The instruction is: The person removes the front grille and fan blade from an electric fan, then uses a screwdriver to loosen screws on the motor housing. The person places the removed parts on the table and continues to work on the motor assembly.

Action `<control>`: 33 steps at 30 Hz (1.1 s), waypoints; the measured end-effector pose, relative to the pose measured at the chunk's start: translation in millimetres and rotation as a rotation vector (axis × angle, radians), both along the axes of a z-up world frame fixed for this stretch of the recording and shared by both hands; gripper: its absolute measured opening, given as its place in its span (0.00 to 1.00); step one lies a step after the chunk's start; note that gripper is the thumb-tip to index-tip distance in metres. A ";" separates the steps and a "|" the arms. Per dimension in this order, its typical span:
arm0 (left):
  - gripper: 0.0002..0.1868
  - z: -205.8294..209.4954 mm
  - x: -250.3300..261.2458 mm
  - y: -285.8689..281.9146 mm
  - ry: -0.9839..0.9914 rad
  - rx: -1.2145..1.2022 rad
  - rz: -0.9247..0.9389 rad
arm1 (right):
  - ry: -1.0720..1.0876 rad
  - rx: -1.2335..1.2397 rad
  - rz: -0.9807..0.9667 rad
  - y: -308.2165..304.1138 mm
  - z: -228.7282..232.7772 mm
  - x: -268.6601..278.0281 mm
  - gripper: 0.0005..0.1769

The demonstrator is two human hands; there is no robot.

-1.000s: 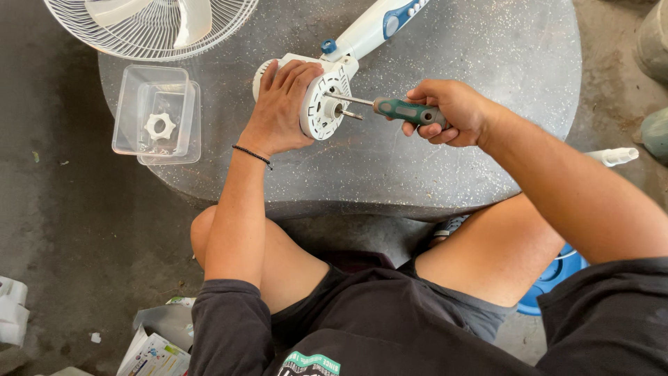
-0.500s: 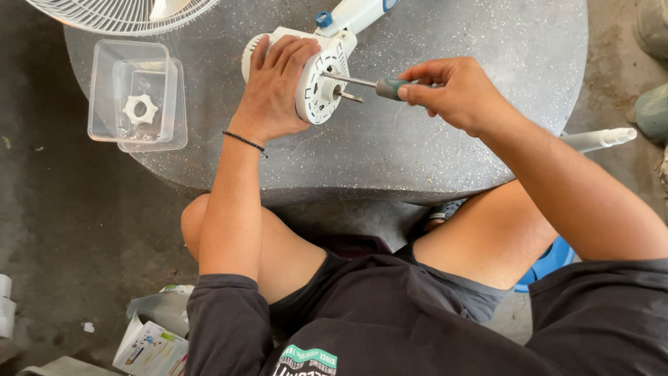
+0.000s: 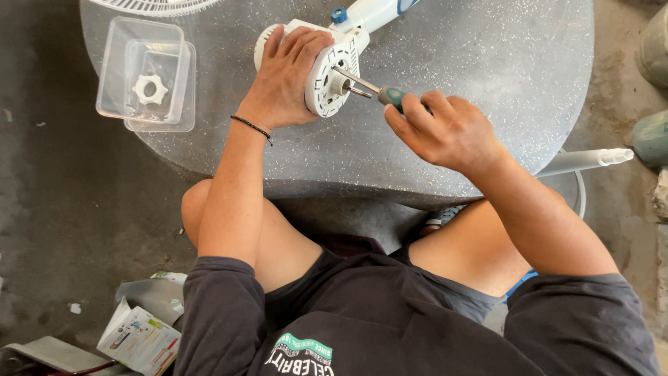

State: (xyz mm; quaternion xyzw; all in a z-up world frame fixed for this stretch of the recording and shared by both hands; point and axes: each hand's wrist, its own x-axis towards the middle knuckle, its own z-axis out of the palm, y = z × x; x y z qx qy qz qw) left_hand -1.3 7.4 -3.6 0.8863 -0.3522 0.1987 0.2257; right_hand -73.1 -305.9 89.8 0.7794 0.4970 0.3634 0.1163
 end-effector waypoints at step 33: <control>0.59 -9.6 5.3 -3.4 0.018 -0.043 0.027 | 1.528 1.026 -0.402 -12.6 -5.2 5.9 0.17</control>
